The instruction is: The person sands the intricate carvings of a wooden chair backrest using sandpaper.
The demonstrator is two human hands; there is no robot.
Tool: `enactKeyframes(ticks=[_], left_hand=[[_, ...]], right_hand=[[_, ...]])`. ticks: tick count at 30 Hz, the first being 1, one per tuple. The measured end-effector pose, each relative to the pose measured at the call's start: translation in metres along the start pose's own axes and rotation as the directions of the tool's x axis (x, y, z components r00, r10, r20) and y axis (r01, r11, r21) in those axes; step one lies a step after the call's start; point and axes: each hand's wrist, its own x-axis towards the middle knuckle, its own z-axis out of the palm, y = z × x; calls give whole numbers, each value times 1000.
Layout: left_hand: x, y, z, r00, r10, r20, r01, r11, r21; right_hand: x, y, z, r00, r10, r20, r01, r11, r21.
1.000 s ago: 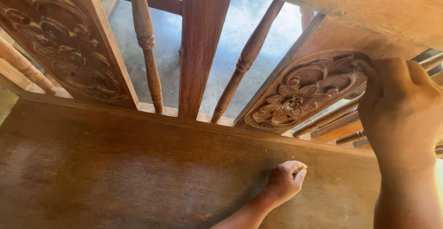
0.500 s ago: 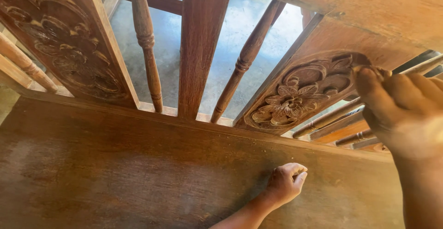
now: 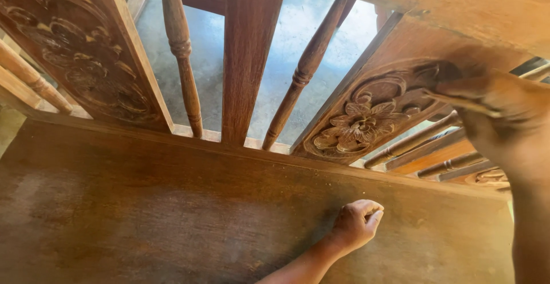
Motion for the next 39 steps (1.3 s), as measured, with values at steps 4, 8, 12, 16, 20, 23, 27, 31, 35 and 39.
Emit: enactKeyframes(ticks=[4,8,12,16,20,23,27,31,35,39], left_hand=[[-2,-3,3,1000,14,-12,-14,1000,16],[-1,-3,3,1000,7,-9,-7,1000,17],[-2,-3,4,1000,-2,-12,2,1000,16],[-1,-3,4,1000,-6,1,6,1000,25],[-1,0,2,999,-26,19,25,999,23],[0,1,5,1000,-11,22,11,1000,29],[-1,-4,6,1000,-12,1,12,999,40],[-2,-5,8,1000,-9,23,8,998,57],[-3,-8,8,1000,7,13,-8,997,71],[-2,-5,8,1000,-28,5,28,998,56]], right_hand=[[-23,10,11,970,81,-230,-73,996,45],[-11,6,20,957,-263,-124,148,807,-572],[-26,9,11,944,283,-169,-228,932,283],[-18,13,25,956,-54,-290,-80,899,-432],[-18,10,22,967,-59,-247,3,976,-219],[-14,25,36,931,-140,-336,30,950,-312],[-16,-18,33,953,-172,-249,-91,623,-777],[-30,-8,17,986,53,-158,-159,582,-797],[-20,-14,16,979,-108,-172,-83,561,-823],[-22,-16,1,999,43,25,19,133,-991]])
